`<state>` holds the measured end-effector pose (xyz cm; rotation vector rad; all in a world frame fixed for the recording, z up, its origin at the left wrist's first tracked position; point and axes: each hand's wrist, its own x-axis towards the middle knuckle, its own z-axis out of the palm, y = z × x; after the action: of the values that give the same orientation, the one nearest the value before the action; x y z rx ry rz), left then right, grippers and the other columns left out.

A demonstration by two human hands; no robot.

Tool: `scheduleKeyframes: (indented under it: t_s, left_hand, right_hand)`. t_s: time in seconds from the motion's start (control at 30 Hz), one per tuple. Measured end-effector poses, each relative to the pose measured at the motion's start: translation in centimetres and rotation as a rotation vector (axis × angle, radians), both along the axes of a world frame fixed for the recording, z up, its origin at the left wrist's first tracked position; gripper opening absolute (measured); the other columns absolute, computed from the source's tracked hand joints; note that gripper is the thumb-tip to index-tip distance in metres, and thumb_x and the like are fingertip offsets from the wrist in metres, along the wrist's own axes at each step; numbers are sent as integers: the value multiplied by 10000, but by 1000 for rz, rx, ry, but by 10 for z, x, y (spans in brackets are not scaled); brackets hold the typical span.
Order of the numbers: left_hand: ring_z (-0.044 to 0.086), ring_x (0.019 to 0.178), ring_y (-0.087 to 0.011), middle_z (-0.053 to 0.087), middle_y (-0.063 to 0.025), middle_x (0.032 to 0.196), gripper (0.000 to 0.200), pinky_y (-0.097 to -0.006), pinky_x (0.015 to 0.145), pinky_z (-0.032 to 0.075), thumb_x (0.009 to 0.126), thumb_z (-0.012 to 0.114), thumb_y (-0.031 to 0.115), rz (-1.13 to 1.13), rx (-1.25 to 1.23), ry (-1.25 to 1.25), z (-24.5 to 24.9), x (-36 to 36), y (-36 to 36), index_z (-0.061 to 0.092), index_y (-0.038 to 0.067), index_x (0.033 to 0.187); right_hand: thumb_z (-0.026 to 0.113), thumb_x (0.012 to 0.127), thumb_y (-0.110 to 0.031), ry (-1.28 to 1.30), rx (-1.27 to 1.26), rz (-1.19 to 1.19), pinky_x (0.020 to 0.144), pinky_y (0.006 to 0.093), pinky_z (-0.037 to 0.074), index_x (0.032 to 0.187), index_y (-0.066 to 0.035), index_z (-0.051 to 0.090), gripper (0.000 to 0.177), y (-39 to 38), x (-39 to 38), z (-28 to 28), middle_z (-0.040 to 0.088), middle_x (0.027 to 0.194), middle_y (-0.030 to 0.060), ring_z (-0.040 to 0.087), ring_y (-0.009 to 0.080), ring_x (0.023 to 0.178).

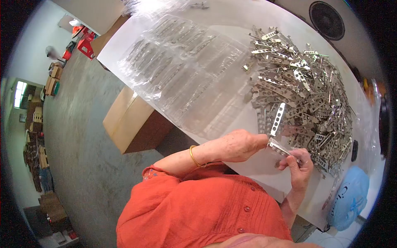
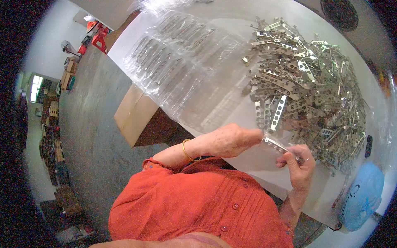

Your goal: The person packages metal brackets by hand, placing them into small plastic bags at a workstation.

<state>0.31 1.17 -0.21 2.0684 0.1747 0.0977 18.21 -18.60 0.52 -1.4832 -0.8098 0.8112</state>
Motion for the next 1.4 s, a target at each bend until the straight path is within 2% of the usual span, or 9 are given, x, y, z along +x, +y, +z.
scheduleKeyframes:
  t_s: [0.1,0.17,0.27,0.53,0.67,0.8,0.93,1.13,1.4]
  left_hand:
    - [603,786,-425,602,-192,820,142,-485,676,480,934,593,141,119,38,-103,-1,2,-3,553,79,1055]
    - [613,936,-357,627,-126,933,203,-449,796,496,873,634,112,255,385,-371,7,6,-4,574,62,1060]
    - [590,1030,-285,619,-69,1014,251,-416,886,480,812,677,113,171,519,-399,16,7,-9,592,51,1040]
    - [574,903,-238,574,-56,917,246,-385,834,459,750,661,146,32,616,-334,4,3,-12,603,66,976]
    - [572,881,-246,565,-63,875,214,-376,800,461,734,643,132,-26,584,-300,11,-2,-9,603,67,934]
    - [574,876,-253,572,-69,882,194,-369,774,469,738,633,116,-17,568,-296,19,-8,-5,617,64,924]
    - [618,794,-284,618,-89,835,181,-400,715,508,744,643,92,280,746,-293,39,-29,23,659,67,923]
    - [663,736,-281,682,-130,826,78,-354,671,523,830,721,59,804,985,-115,101,-80,84,706,20,896]
    - [668,779,-326,684,-159,844,119,-398,708,519,852,670,122,819,991,210,64,-101,126,706,17,894]
  right_hand:
    - [660,955,-96,-74,-9,-5,606,310,553,988,18,611,129,2,0,-2,616,846,83,661,174,681]
    - [655,956,-83,-117,-15,-12,602,303,549,981,15,613,110,3,-1,-3,625,836,76,659,167,675]
    - [646,954,-56,-207,-60,60,593,301,541,977,5,619,71,8,-7,2,650,805,72,659,156,662]
    - [705,879,-56,-600,-38,210,619,333,525,994,-47,651,127,20,-19,7,697,798,114,698,235,664]
    - [721,861,-68,-586,-24,213,615,359,520,990,-59,657,144,21,-22,5,700,802,117,696,252,670]
    - [720,873,-60,-510,-31,190,643,321,528,1084,-52,627,231,25,-28,7,705,882,123,702,209,726]
    - [713,899,-71,-161,72,11,701,282,546,1265,-36,544,405,31,-34,16,705,979,117,691,165,817]
    - [658,965,-137,-175,3,46,704,269,549,1315,-27,522,391,15,-17,0,708,954,104,686,151,809]
    - [633,981,-124,-196,9,47,666,260,541,1273,-28,555,317,16,-15,-3,702,883,81,673,140,733]
